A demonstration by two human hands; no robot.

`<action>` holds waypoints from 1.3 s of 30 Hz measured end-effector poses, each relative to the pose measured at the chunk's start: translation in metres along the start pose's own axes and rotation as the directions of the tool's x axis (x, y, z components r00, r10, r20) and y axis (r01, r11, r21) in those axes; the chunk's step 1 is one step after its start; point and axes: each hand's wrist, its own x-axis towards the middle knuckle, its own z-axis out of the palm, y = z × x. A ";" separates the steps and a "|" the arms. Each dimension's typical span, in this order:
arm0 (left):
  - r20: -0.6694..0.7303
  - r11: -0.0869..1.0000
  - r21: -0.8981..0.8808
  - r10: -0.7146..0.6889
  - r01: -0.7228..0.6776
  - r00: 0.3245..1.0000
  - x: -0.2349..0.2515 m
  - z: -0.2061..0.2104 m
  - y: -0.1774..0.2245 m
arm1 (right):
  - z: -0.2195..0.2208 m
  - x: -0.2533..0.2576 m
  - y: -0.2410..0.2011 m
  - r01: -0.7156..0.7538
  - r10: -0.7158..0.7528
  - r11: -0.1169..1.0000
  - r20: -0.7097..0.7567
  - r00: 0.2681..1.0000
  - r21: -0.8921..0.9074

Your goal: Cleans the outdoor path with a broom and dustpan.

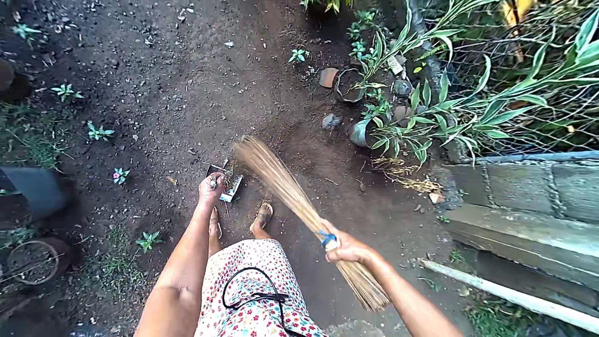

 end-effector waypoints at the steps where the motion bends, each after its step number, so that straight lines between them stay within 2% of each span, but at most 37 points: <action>1: -0.036 1.000 -0.022 -0.010 0.010 0.999 -0.007 0.002 -0.007 | -0.013 0.022 -0.011 0.024 -0.024 0.999 -0.018 1.000 -0.030; 3: -0.088 0.995 -0.083 -0.061 0.053 0.994 -0.021 0.011 -0.017 | -0.027 0.073 -0.034 0.032 -0.034 0.992 -0.008 0.999 -0.125; 5: -0.122 0.985 -0.143 -0.117 0.099 0.986 -0.025 0.019 -0.021 | -0.024 0.110 -0.052 -0.011 0.024 0.954 0.040 0.999 -0.298; 7: -0.121 0.979 -0.145 -0.158 0.140 0.980 -0.024 0.020 -0.019 | -0.009 0.119 -0.052 -0.035 0.105 0.876 0.119 0.987 -0.481; 9: -0.076 0.982 -0.059 -0.186 0.182 0.980 -0.020 0.016 -0.015 | -0.003 0.106 -0.036 -0.030 0.163 0.831 0.193 0.968 -0.555; 11: -0.032 0.979 0.006 -0.203 0.203 0.979 -0.016 0.015 -0.008 | -0.016 0.075 -0.015 -0.021 0.164 0.848 0.225 0.960 -0.529; 13: -0.013 0.973 0.038 -0.228 0.228 0.974 -0.016 0.011 -0.002 | -0.039 0.042 0.001 0.016 0.093 0.890 0.216 0.972 -0.455; 16: -0.015 0.976 0.021 -0.215 0.215 0.977 -0.031 0.008 -0.009 | -0.071 0.001 0.002 0.030 0.042 0.921 0.175 0.984 -0.388; 19: -0.004 0.983 0.028 -0.183 0.183 0.983 -0.067 0.007 -0.027 | -0.078 0.012 -0.017 0.034 0.007 0.933 0.115 0.993 -0.358; 21: -0.009 0.975 0.022 -0.219 0.219 0.976 -0.086 0.008 -0.034 | -0.064 0.048 -0.040 0.031 0.002 0.921 0.083 0.997 -0.388; 24: -0.053 0.967 -0.016 -0.255 0.254 0.966 -0.090 0.013 -0.036 | -0.021 0.107 -0.062 -0.005 0.038 0.859 0.055 0.998 -0.511; 26: -0.031 0.967 -0.004 -0.255 0.255 0.966 -0.082 0.010 -0.031 | 0.014 0.119 -0.063 -0.024 0.113 0.778 0.103 0.988 -0.627; 28: 0.016 0.977 0.024 -0.212 0.211 0.977 -0.076 0.007 -0.031 | 0.041 0.106 -0.046 -0.024 0.179 0.760 0.174 0.968 -0.649; 31: 0.090 0.984 0.026 -0.177 0.176 0.980 -0.069 0.006 -0.032 | 0.053 0.067 -0.001 -0.034 0.154 0.869 0.203 0.967 -0.494; 34: 0.185 0.994 0.029 -0.110 0.107 0.977 -0.069 0.003 -0.034 | 0.077 0.014 0.052 -0.028 0.047 0.991 0.145 0.988 -0.130; 36: 0.257 0.998 0.034 -0.053 0.046 0.965 -0.074 -0.004 -0.039 | 0.112 -0.024 0.082 -0.022 0.016 0.992 0.049 0.999 0.121; 39: 0.355 0.995 0.093 -0.013 -0.022 0.935 -0.083 -0.015 -0.051 | 0.177 -0.062 0.111 0.001 0.070 0.895 -0.141 0.988 0.446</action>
